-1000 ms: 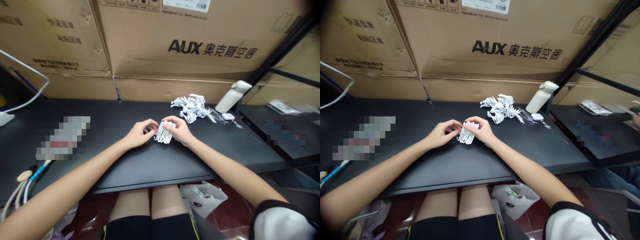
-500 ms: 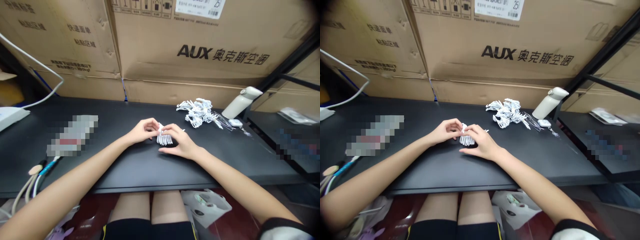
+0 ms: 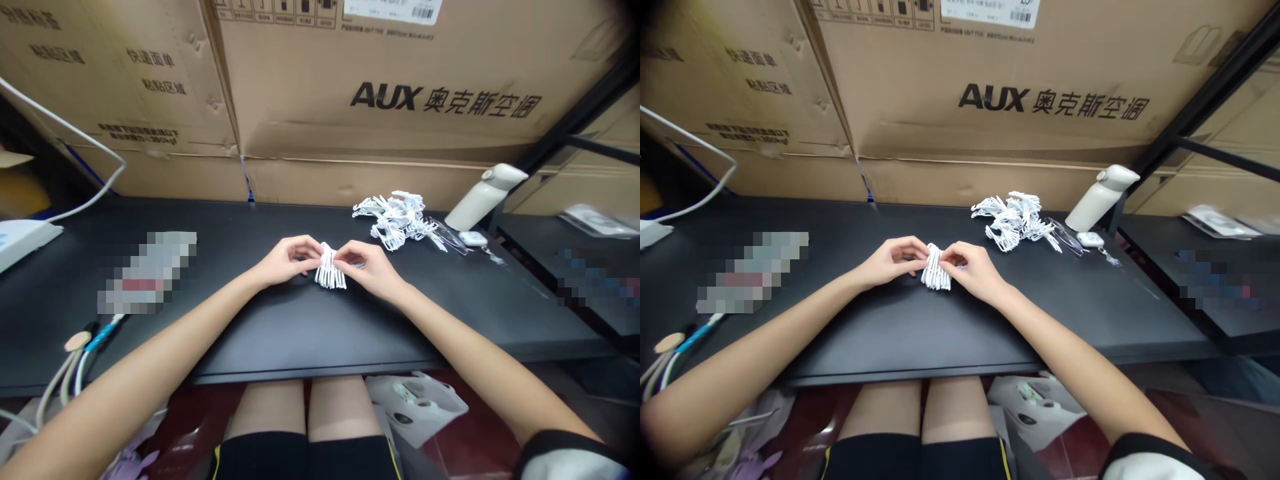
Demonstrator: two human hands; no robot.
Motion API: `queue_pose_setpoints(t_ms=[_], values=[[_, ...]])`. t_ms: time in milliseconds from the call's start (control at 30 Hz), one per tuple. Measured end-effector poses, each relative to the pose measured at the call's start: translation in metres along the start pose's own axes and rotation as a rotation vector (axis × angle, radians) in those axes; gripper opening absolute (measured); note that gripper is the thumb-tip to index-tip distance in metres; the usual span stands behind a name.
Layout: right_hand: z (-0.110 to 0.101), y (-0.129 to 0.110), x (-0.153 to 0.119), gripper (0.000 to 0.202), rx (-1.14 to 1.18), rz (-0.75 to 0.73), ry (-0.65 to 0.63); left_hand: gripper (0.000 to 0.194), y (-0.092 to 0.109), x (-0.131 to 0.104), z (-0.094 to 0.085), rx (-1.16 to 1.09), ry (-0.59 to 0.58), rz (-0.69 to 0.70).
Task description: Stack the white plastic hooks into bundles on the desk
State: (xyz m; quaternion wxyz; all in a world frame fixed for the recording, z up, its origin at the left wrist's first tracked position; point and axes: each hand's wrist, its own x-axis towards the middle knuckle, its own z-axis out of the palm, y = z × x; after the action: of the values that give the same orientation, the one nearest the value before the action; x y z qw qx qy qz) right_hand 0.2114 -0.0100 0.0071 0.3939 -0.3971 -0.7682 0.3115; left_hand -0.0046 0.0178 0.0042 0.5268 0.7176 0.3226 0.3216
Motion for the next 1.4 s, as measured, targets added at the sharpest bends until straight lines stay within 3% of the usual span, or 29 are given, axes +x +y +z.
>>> queue_pose_setpoints(t_ms=[400,667,800,933,1100,1267,1333,1400], values=[[0.005,0.009,0.002,0.017,-0.127,-0.159,0.099,0.032,-0.009,0.006,-0.002,-0.007,0.141,-0.030],[-0.003,0.018,0.008,0.030,-0.153,-0.279,-0.012,0.035,-0.015,0.008,-0.004,0.146,0.263,-0.081],[-0.002,0.022,0.008,0.019,-0.165,-0.317,0.039,0.035,-0.015,0.008,-0.005,0.171,0.242,-0.092],[0.000,0.028,0.007,0.009,-0.194,-0.279,0.083,0.034,-0.016,0.008,-0.007,0.161,0.247,-0.084],[-0.002,0.031,0.007,0.011,-0.169,-0.202,0.054,0.036,-0.016,0.006,-0.010,0.138,0.186,-0.031],[-0.021,0.026,0.014,0.022,0.051,0.021,0.144,0.039,-0.018,0.009,-0.012,0.127,0.216,-0.009],[-0.038,0.022,0.011,0.027,0.136,0.118,0.070,0.039,-0.019,0.009,-0.011,0.107,0.230,-0.053],[-0.059,0.020,0.002,0.028,0.154,0.185,-0.083,0.038,-0.019,0.009,-0.010,0.095,0.234,-0.077]])
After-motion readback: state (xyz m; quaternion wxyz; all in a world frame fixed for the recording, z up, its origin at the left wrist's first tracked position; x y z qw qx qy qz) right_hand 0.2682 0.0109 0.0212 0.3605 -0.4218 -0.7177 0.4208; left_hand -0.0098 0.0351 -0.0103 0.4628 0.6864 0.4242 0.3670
